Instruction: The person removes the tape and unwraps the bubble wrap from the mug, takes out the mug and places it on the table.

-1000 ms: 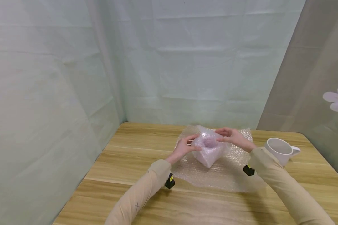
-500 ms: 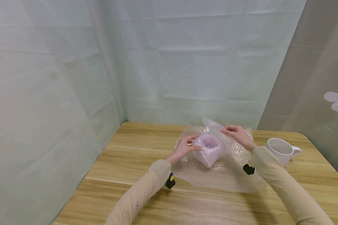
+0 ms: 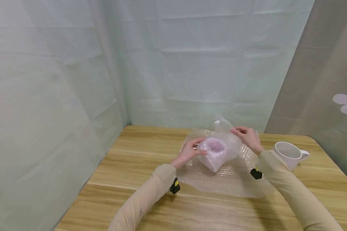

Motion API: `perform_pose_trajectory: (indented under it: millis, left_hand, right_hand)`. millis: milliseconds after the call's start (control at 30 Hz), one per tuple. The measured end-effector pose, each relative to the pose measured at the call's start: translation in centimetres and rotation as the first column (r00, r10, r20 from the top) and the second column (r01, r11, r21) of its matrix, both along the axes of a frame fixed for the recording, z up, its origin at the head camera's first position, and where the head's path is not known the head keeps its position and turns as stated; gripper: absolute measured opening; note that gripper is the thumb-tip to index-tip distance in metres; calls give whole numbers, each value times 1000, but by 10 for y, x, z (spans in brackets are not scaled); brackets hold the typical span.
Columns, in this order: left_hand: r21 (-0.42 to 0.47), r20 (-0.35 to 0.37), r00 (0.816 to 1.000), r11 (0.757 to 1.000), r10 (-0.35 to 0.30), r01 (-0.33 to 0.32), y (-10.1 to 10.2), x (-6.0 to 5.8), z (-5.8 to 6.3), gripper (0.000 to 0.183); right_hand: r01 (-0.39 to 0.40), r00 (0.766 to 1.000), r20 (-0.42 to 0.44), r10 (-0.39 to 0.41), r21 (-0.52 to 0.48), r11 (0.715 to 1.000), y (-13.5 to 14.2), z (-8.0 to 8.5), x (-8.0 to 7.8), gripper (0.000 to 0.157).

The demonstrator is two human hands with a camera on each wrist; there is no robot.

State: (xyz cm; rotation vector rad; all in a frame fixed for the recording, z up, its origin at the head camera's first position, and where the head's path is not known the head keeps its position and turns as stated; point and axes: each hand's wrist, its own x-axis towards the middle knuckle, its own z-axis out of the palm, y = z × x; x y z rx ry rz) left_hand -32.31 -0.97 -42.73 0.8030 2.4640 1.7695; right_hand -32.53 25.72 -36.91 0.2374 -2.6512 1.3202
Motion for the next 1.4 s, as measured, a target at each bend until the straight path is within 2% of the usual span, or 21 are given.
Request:
perform_pose_trajectory:
  millis: [167, 267, 433, 633, 733, 900, 1033, 1167, 1300, 1400]
  left_hand:
    - [6, 15, 1000, 1000, -13, 13, -1, 2, 3, 57]
    - [17, 15, 999, 999, -35, 34, -3, 9, 13, 57]
    - [13, 12, 998, 998, -57, 57, -6, 24, 31, 56]
    - [-4, 15, 999, 999, -43, 43, -6, 27, 35, 54]
    - [-6, 11, 999, 999, -50, 50, -6, 27, 36, 55]
    - [10, 1, 998, 998, -59, 59, -6, 24, 32, 56]
    - [-3, 2, 999, 999, -37, 37, -4, 12, 17, 57]
    - [-36, 5, 1000, 999, -15, 15, -2, 3, 5, 59]
    - [-43, -3, 1000, 999, -13, 12, -2, 2, 4, 58]
    - [-30, -6, 1000, 999, -24, 23, -3, 7, 10, 57]
  right_hand:
    - [36, 999, -24, -37, -34, 999, 3, 0, 0, 53]
    - [61, 997, -48, -64, -65, 996, 5, -1, 0, 46]
    - [103, 987, -125, -105, -22, 994, 10, -3, 1, 29]
    - [129, 979, -166, -120, 45, 991, 13, -5, 1, 23]
    - [122, 984, -138, -117, 26, 992, 15, -6, 1, 22]
    - [92, 993, -73, -95, -46, 995, 17, -7, 1, 22]
    - [73, 994, -75, -80, -92, 993, 18, -8, 2, 22]
    - [69, 995, -62, -75, -87, 994, 19, -9, 3, 23]
    - [79, 996, -39, -81, -59, 995, 20, -10, 4, 24]
    - [82, 996, -29, -83, -56, 995, 20, -11, 4, 24]
